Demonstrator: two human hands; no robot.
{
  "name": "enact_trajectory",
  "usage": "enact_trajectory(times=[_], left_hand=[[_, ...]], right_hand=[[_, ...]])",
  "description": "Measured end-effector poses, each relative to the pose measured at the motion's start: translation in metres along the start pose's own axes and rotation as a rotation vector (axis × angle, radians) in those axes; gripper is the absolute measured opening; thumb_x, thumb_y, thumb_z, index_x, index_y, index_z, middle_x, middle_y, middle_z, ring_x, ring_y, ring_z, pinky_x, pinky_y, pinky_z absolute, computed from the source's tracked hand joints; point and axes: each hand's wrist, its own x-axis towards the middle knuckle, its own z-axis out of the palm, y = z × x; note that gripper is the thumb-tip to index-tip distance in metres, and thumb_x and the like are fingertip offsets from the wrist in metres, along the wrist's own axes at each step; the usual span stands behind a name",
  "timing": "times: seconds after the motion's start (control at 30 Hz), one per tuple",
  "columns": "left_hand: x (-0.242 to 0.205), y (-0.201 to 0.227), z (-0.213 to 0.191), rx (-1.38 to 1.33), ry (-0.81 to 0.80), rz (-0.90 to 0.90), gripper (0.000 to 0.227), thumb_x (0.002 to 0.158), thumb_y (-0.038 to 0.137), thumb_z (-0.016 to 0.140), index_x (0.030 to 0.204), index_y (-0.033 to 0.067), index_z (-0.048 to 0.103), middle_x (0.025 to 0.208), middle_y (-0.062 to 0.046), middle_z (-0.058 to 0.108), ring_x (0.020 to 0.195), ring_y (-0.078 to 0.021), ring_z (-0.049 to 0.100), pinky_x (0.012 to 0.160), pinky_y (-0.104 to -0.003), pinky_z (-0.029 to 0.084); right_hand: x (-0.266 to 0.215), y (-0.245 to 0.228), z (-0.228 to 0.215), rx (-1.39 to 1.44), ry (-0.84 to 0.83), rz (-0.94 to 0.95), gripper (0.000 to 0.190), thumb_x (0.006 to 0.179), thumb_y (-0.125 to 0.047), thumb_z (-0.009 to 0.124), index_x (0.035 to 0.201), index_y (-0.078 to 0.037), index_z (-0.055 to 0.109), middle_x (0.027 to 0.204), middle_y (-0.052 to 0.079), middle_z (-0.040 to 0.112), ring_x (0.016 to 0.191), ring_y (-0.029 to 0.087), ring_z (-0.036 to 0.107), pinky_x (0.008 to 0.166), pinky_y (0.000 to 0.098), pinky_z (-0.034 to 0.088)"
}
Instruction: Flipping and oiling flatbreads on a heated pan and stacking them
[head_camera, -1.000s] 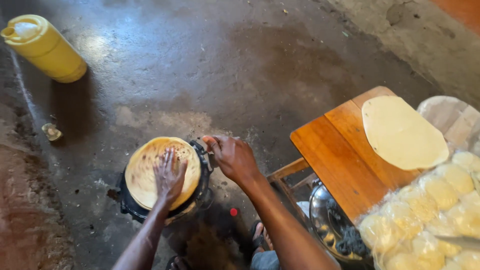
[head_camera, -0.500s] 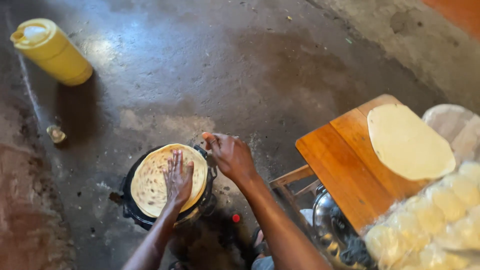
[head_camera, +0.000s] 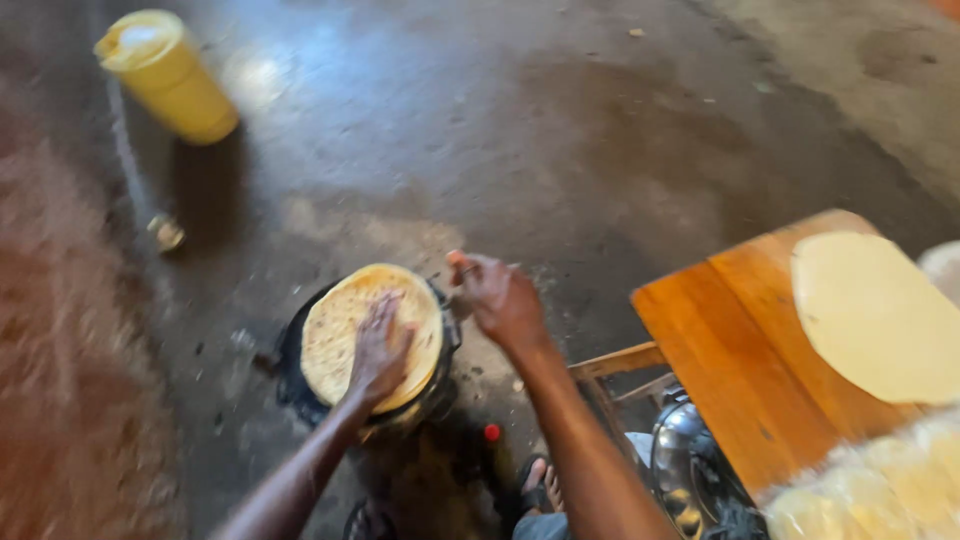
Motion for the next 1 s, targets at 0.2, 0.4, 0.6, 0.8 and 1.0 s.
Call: enact_trajectory(times=[0.2, 0.4, 0.6, 0.8, 1.0], left_hand=[[0.015, -0.025, -0.01, 0.243, -0.178, 0.346, 0.079, 0.099, 0.066, 0.057, 0.166, 0.0266, 0.043, 0.171, -0.006, 0.043, 0.154, -0.0411, 0.04, 0.122, -0.055, 0.036], [0.015, -0.002, 0.021, 0.0, 0.17, -0.164, 0.062, 0.114, 0.038, 0.048, 0.167, 0.0064, 0.041, 0.168, -0.027, 0.041, 0.154, -0.0527, 0.034, 0.122, -0.07, 0.027], [0.003, -0.015, -0.02, 0.194, -0.239, 0.256, 0.076, 0.099, 0.058, 0.062, 0.167, 0.0334, 0.041, 0.172, -0.002, 0.042, 0.159, -0.0347, 0.035, 0.125, -0.056, 0.033], [0.014, -0.017, 0.013, -0.064, 0.102, -0.096, 0.063, 0.114, 0.038, 0.051, 0.167, 0.0072, 0.038, 0.166, -0.029, 0.041, 0.15, -0.0574, 0.035, 0.121, -0.072, 0.024], [-0.012, -0.048, -0.036, 0.27, -0.275, 0.331, 0.075, 0.098, 0.058, 0.063, 0.165, 0.0313, 0.045, 0.171, -0.003, 0.043, 0.158, -0.0358, 0.037, 0.127, -0.052, 0.031]], right_hand=[[0.001, -0.009, 0.001, -0.119, -0.047, 0.179, 0.054, 0.109, -0.053, 0.038, 0.093, -0.021, 0.079, 0.082, 0.01, 0.08, 0.099, 0.042, 0.076, 0.096, 0.0574, 0.056], [0.001, -0.015, 0.004, -0.125, -0.044, 0.2, 0.047, 0.108, -0.044, 0.044, 0.093, -0.015, 0.078, 0.083, 0.012, 0.081, 0.1, 0.042, 0.077, 0.095, 0.0583, 0.054], [-0.002, -0.009, 0.003, -0.089, -0.077, 0.187, 0.047, 0.108, -0.043, 0.043, 0.099, -0.016, 0.08, 0.084, 0.013, 0.082, 0.099, 0.044, 0.076, 0.095, 0.0596, 0.054], [-0.003, -0.003, 0.011, -0.087, -0.135, 0.211, 0.05, 0.108, -0.043, 0.041, 0.103, -0.011, 0.079, 0.09, 0.017, 0.083, 0.107, 0.047, 0.074, 0.098, 0.0623, 0.052], [-0.008, 0.006, 0.019, -0.024, -0.142, 0.185, 0.043, 0.108, -0.039, 0.045, 0.107, -0.013, 0.079, 0.088, 0.012, 0.083, 0.097, 0.042, 0.077, 0.093, 0.0562, 0.056]])
